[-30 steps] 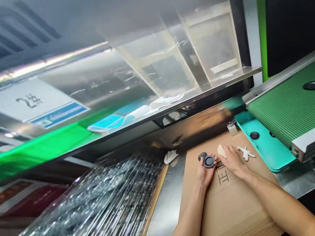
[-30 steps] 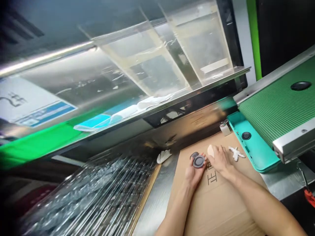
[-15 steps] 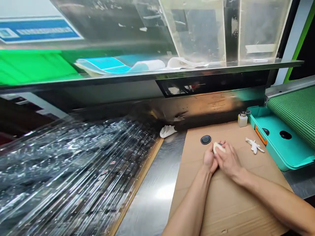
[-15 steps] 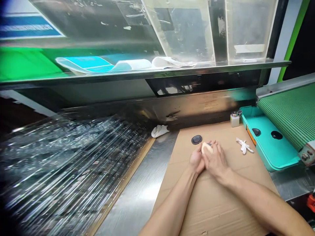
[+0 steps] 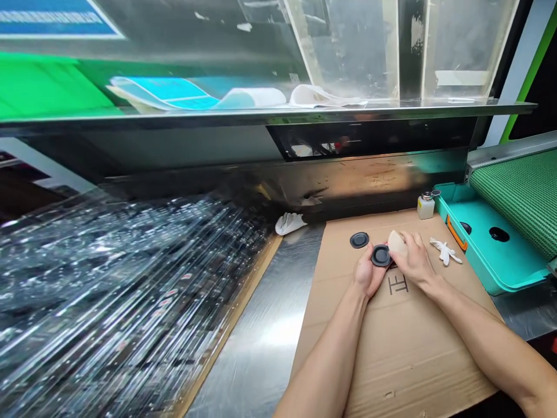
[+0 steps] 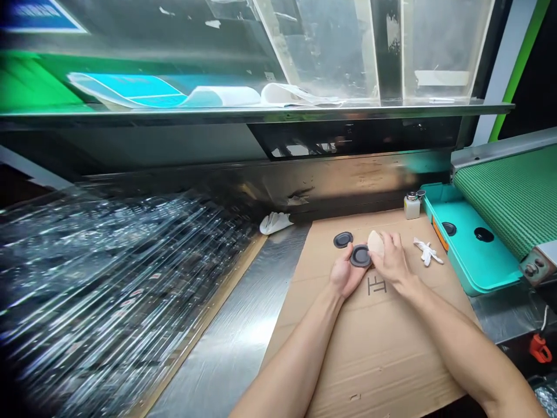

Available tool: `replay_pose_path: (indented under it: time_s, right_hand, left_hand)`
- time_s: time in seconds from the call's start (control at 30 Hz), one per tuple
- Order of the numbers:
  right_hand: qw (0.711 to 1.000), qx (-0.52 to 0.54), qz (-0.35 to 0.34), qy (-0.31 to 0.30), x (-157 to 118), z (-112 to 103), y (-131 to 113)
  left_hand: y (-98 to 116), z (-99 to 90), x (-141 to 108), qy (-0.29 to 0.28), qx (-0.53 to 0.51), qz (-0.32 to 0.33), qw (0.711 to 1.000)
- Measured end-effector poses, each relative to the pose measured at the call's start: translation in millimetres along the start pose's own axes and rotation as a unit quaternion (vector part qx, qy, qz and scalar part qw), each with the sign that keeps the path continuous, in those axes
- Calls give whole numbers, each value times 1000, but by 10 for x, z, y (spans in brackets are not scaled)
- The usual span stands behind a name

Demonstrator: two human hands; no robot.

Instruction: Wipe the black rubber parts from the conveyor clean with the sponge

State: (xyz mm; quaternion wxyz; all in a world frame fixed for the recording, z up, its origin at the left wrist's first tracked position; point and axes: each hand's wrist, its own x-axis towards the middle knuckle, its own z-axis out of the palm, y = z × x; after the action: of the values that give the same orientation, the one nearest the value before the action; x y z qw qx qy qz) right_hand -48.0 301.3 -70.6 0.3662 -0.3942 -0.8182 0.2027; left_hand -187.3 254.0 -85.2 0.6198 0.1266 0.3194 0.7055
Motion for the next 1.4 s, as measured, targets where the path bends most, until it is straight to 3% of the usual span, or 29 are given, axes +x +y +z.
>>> replay_pose_path:
  time_s: [0.2,0.37,0.47,0.6,0.7,0.77,0.87,0.93,1.1,1.23,1.33,1.4]
  right_hand:
    - [983,127,9,-132,-42,-102,-2]
    - [956,245,102,-127,22,47,37]
    - [949,266,106,-130,27,87,39]
    - [960,173,76,-204,16,-51,47]
    - [991,25,69,-116,7,-130,-22]
    - [994,-64,49,-77,-9,-111,-114]
    - [979,-158,14,-126,-42,-48,-231]
    - [969,-208,34,-132,-57,-32,-257]
    - [963,-226,17,-148,-70,-54,-237]
    - [956,-248,58,-145,-83,-34,-253]
    - [961,-227,20,-156,-100,8,-257]
    - [963,-227,33,-143,-77,17,-231]
  left_hand:
    - [-19,28,-39,14,-11,12,1000]
    - [-94,34,-63,-24,32,37,999]
    - [-103,32,-68,-26,50,42,998]
    - [-88,32,-89,-5,39,9,999]
    - [-126,49,-85,3,25,9,1000]
    - [-163,54,-68,10,10,12,1000]
    - [-188,38,-36,16,-16,3,1000]
    - [-182,18,-18,24,-17,3,1000]
    - [-178,-17,0,21,-18,7,1000]
    - [-210,-17,-8,28,-7,28,999]
    - [-221,3,-16,27,-10,21,999]
    - [-200,21,-28,32,-9,18,999]
